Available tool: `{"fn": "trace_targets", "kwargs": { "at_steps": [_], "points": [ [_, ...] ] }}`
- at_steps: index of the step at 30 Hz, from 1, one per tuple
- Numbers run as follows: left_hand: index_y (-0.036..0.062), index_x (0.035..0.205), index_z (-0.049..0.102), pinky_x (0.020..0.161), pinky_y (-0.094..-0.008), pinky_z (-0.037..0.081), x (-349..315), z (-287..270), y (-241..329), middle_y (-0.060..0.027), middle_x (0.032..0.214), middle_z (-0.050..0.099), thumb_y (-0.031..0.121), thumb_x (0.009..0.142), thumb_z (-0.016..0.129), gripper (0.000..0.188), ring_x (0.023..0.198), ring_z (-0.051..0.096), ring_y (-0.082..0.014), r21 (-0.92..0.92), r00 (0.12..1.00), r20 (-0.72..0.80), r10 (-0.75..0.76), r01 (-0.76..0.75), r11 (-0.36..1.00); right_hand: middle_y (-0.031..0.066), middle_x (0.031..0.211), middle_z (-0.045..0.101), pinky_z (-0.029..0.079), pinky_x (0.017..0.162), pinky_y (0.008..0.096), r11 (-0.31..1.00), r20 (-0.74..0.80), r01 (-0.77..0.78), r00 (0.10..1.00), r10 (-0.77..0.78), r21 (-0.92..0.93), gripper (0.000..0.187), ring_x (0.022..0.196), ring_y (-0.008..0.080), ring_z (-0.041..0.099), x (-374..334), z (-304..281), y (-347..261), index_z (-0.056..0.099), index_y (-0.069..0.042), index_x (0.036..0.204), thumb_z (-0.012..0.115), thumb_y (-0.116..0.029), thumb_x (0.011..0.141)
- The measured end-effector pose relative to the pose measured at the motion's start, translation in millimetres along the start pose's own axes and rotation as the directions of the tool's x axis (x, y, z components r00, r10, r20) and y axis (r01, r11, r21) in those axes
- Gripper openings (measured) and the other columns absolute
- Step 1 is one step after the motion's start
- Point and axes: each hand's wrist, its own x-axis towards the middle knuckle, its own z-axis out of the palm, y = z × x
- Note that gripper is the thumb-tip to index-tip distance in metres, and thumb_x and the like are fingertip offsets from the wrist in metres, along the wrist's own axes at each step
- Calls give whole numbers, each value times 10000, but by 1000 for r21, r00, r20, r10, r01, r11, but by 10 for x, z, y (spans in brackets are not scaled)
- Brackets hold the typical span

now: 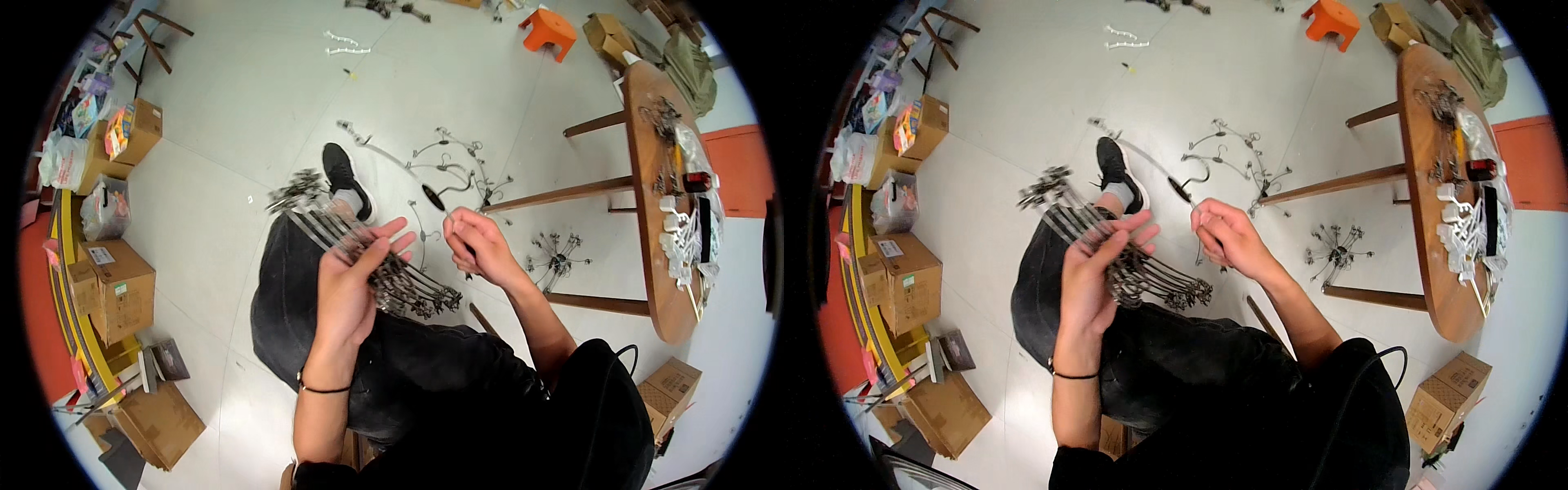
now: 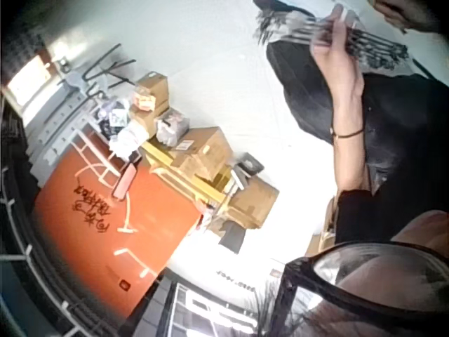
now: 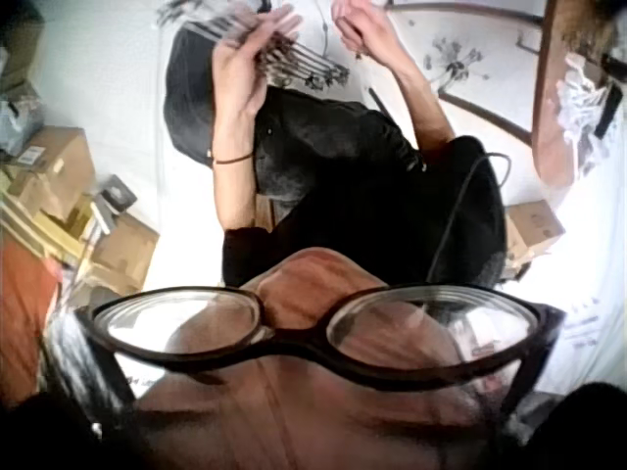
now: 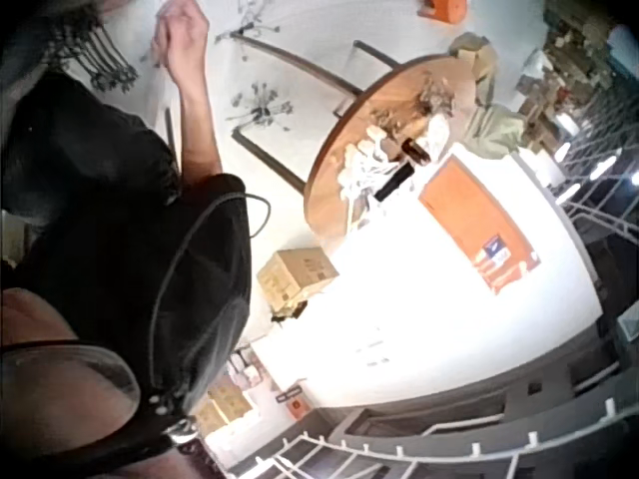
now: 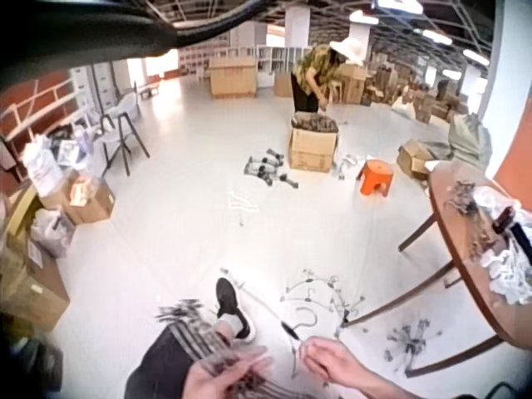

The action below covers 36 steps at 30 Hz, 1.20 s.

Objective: The person sits on the floor and assembles small metal wire components by hand. They pick up individual wire pieces from the floor, attach them to a central bundle held in the left hand, and occasionally place the assembled bundle into a nearby cardboard box.

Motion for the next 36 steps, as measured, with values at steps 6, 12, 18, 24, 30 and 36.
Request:
{"fn": "trace_targets", "kwargs": {
  "at_steps": [6, 12, 18, 24, 30, 36],
  "points": [
    [-91, 1086, 602, 953, -388, 559, 9, 358, -269, -245, 1175, 681, 45, 1019, 532, 167, 1113, 681, -309, 33, 985, 174, -6, 0, 999, 10, 660, 444, 358, 564, 279, 783, -53, 108, 983, -177, -612, 182, 624, 80, 426, -640, 286, -222, 555, -40, 979, 470, -182, 1054],
    [-69, 1221, 502, 922, -415, 574, 166, 669, -488, -230, 1136, 669, 76, 1041, 521, 232, 1107, 673, -344, 29, 952, 303, -52, 46, 999, 160, 776, 610, 481, 734, 415, 488, -139, 61, 921, -363, -871, 133, 747, 368, 598, -1016, 262, -299, 567, -29, 1033, 490, -131, 998],
    [-78, 1104, 640, 858, -381, 589, 238, 932, -707, -181, 1069, 704, 102, 1022, 581, 207, 992, 703, -264, 106, 916, 387, -106, 70, 992, 206, 1158, 656, 479, 943, 394, 515, -166, 125, 860, -482, -848, 307, 1078, 338, 633, -1269, 115, -351, 604, -8, 1227, 476, -215, 1040],
    [-77, 1093, 642, 896, -390, 580, 242, 1075, -781, -199, 1118, 703, 118, 1041, 528, 231, 1011, 701, -261, 97, 897, 433, -87, 49, 994, 108, 1131, 708, 532, 930, 334, 960, 37, 176, 984, -173, -216, 428, 992, 175, 687, -1276, -51, -378, 608, 7, 1254, 582, -361, 1037],
    [-61, 1058, 624, 816, -387, 607, 410, 1158, -1030, -209, 1061, 714, 143, 1027, 563, 215, 975, 713, -280, 113, 869, 485, -100, 51, 992, 60, 775, 679, 518, 685, 269, 871, -55, 106, 987, -150, -480, 258, 717, 131, 650, -1177, -194, -209, 656, -6, 846, 652, -224, 983],
    [-27, 1061, 618, 839, -401, 591, 384, 1253, -825, -153, 973, 703, 218, 994, 650, 256, 916, 703, -247, -6, 898, 412, -157, 175, 985, 7, 579, 555, 436, 540, 286, 862, -160, 136, 957, -242, -488, 300, 541, 102, 530, -1233, 67, -107, 574, -21, 706, 627, -157, 968]
  ]
}}
